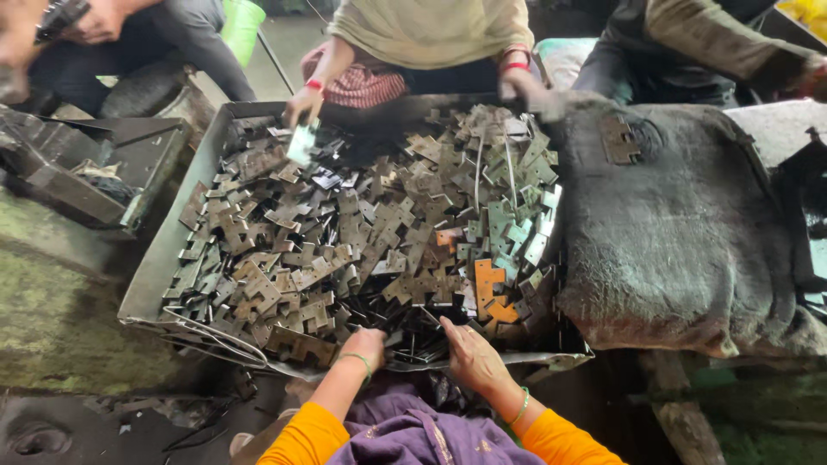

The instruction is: The person sits on the floor and sorts small metal pieces from a large pile into a nearby container. They pick up pieces by hand, inspect them, and place them into a separate pile or container.

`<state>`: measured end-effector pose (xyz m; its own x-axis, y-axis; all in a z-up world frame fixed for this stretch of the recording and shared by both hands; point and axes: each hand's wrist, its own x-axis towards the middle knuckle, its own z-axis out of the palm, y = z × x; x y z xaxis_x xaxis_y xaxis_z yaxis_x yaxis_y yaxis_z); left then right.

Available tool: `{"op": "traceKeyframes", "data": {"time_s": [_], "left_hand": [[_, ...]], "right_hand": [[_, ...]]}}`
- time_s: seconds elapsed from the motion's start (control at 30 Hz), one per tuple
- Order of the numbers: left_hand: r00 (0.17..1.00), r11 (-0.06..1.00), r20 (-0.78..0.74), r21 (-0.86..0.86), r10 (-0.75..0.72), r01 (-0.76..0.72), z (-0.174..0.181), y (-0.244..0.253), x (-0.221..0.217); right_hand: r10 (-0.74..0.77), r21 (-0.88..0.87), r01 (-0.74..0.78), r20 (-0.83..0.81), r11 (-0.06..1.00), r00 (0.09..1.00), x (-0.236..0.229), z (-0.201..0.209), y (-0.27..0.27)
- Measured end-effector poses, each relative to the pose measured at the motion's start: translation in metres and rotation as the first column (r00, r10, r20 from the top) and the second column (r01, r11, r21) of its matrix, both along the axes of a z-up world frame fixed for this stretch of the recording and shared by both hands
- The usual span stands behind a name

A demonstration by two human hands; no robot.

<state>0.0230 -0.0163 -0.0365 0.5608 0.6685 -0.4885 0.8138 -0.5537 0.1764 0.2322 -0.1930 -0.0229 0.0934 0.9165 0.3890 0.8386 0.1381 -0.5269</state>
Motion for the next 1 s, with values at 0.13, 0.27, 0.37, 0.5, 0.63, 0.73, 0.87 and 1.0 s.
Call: {"op": "traceKeyframes", "data": {"time_s": [0.13, 0.27, 0.37, 0.5, 0.63, 0.73, 0.87, 1.0], "left_hand": [[0.995, 0.995, 0.063, -0.064, 0.083, -0.079, -0.006, -0.005, -0.001], [0.984, 0.993, 0.174, 0.116, -0.04, 0.019, -0.012, -0.002, 0.0], [0.993, 0.997, 0.092, 0.052, -0.068, 0.064, -0.02, -0.003, 0.008], [0.991, 1.0, 0.133, 0.019, -0.002, -0.001, -0.017, -0.009, 0.019], [0.993, 0.999, 0.113, -0.005, 0.043, -0.042, 0.004, -0.019, 0.022], [0.99, 0.997, 0.13, 0.048, 0.061, -0.068, 0.024, -0.024, 0.014], [0.905, 0.955, 0.388, 0.159, 0.174, -0.252, 0.044, -0.015, -0.014], [0.61, 0.929, 0.74, -0.056, 0.285, -0.366, 0.045, 0.009, -0.051]], "right_hand": [[-0.019, -0.004, 0.019, -0.031, 1.0, 0.999, -0.001, -0.004, -0.002], [-0.042, 0.047, 0.044, -0.051, 0.998, 0.998, -0.003, -0.008, 0.002], [-0.071, 0.018, 0.072, -0.04, 0.997, 0.997, -0.003, -0.009, 0.002], [-0.065, 0.038, 0.065, -0.02, 0.997, 0.998, -0.003, -0.01, 0.004], [-0.052, 0.097, 0.054, -0.022, 0.994, 0.998, -0.003, -0.01, 0.005], [-0.072, 0.103, 0.079, -0.067, 0.992, 0.995, -0.003, -0.008, 0.004], [-0.148, 0.047, 0.157, -0.158, 0.987, 0.976, -0.003, 0.001, 0.008], [-0.168, 0.032, 0.18, -0.232, 0.983, 0.958, -0.005, 0.004, 0.007]]}}
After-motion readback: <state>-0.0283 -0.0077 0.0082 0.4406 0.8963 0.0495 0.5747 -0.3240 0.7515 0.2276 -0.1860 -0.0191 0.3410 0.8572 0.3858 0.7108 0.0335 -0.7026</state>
